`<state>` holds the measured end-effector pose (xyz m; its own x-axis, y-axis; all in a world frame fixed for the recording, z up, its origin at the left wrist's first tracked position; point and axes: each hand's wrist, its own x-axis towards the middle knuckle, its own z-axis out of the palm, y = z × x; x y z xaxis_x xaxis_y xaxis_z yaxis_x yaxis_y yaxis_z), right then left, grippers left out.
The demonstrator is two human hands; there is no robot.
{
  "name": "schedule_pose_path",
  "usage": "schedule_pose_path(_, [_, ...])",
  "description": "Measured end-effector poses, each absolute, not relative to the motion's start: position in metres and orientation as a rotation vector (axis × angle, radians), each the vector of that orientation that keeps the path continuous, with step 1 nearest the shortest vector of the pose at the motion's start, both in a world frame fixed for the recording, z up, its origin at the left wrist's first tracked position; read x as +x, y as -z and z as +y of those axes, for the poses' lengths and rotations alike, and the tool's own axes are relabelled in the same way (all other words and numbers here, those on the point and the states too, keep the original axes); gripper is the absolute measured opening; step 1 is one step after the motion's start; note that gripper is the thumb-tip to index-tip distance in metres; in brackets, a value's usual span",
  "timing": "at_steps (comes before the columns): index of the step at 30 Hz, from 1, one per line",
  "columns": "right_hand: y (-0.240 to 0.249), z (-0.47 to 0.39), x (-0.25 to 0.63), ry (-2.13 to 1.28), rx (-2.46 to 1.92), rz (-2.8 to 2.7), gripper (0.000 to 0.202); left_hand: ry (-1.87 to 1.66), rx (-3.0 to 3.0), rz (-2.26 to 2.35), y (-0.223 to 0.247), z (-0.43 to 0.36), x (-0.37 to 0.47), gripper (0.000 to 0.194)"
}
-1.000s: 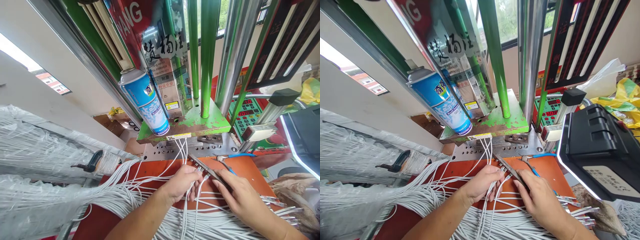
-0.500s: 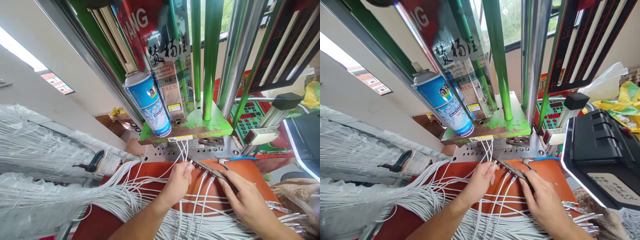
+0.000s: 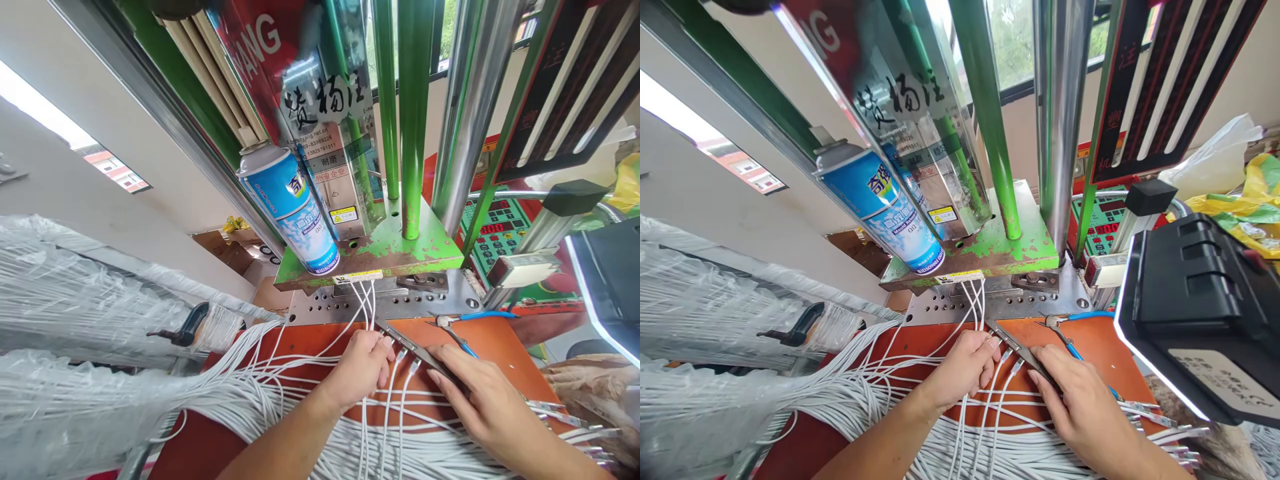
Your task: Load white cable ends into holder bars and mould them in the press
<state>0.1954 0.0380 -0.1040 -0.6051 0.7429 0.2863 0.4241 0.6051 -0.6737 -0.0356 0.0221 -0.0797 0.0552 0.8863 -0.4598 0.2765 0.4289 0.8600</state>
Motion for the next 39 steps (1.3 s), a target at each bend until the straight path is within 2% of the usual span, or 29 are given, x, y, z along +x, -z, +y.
schedule_pose_path(7, [0.114, 0.041, 0.2, -0.585, -1.069, -2.139, 0.027, -0.713, 1.047, 1.382, 0.07, 0.027, -0.058, 0.047])
schedule_pose_path(12, [0.112, 0.042, 0.201, -0.583, -1.047, -2.138, 0.025, -0.686, 0.881, 1.189, 0.063, 0.023, -0.072, 0.05])
schedule_pose_path(18, [0.111, 0.041, 0.201, -0.573, -1.014, -2.132, 0.023, -0.595, 1.012, 1.418, 0.075, 0.024, -0.058, 0.056])
schedule_pose_path(32, [0.11, 0.037, 0.203, -0.693, -0.916, -2.231, 0.024, -0.486, 1.457, 1.647, 0.072, 0.032, -0.055, 0.053])
schedule_pose_path(39, [0.106, 0.036, 0.202, -0.788, -0.922, -2.233, 0.026, -0.503, 1.591, 1.753, 0.068, 0.028, -0.047, 0.045])
